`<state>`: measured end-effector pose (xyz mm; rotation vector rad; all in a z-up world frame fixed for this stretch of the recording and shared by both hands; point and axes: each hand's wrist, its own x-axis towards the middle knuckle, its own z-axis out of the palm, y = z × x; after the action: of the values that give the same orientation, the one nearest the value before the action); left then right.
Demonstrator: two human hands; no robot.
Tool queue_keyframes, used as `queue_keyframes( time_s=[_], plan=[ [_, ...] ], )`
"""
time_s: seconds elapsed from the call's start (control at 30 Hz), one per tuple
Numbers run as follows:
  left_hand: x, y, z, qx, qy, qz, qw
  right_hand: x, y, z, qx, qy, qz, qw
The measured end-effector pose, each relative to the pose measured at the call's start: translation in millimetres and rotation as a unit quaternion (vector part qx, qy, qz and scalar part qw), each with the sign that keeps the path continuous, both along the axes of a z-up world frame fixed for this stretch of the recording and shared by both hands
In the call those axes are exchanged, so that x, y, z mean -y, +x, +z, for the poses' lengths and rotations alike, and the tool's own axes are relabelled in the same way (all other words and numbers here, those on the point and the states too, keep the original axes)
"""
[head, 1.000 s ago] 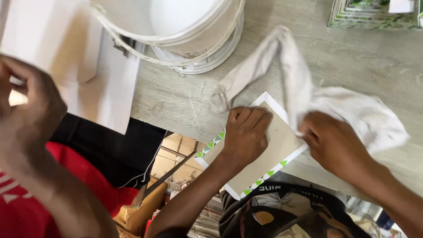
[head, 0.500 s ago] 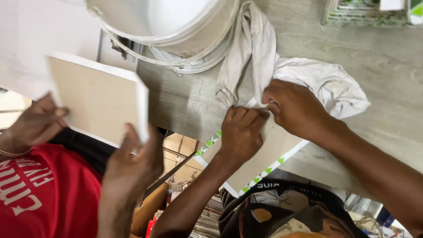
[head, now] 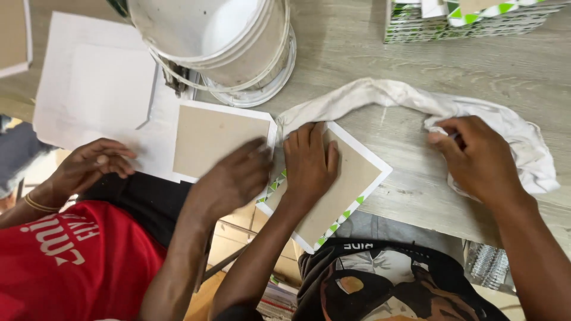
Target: The person repeatedly wipes the edges and surfaces of small paper-based items with a white cloth. The person handles each item one at a time, turning them over and wiping different sides before placing them back on the table.
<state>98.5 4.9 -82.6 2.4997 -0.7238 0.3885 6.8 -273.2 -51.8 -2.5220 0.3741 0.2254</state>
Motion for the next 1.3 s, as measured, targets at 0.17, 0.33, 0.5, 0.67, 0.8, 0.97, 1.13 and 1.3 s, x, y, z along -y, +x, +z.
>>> queue_keyframes(
  time_s=[0.17, 0.33, 0.5, 0.67, 0.8, 0.97, 1.13, 1.3],
  plan=[
    [6.2, 1.6, 0.5, -0.042, 0.031, 0.021, 0.998, -62.8, -29.2, 10.7, 0.263, -0.052, -0.017, 0.963],
    [23.5, 8.5, 11.9, -0.149, 0.077, 0.087, 0.982, -104.9, -40.4, -30.1, 0.169, -0.108, 0.088, 0.976],
    [25.9, 21.4, 38.1, -0.275, 0.065, 0.035, 0.959, -102.5, -35.3, -29.5, 0.143, -0.067, 0.078, 0.984],
    [31.0, 14.5, 23.0, -0.38, -0.045, -0.058, 0.922, -94.8, -22.8, -21.7, 0.062, 0.01, 0.076, 0.995],
    [38.9, -5.5, 63.5, -0.26, -0.109, -0.172, 0.944, -82.1, -10.0, -5.4, 0.094, 0.328, -0.081, 0.937],
    [47.4, -33.3, 88.7, -0.045, -0.056, -0.136, 0.988, -89.4, -13.6, 25.6, 0.209, 0.322, -0.075, 0.92],
    [51.8, -45.0, 90.4, 0.057, -0.125, -0.109, 0.985, -90.6, -22.6, 44.4, 0.28, 0.277, -0.06, 0.917],
    [46.3, -32.0, 88.0, -0.186, -0.258, -0.184, 0.93, -83.6, -27.7, 69.5, 0.252, 0.296, -0.055, 0.92]
  ],
)
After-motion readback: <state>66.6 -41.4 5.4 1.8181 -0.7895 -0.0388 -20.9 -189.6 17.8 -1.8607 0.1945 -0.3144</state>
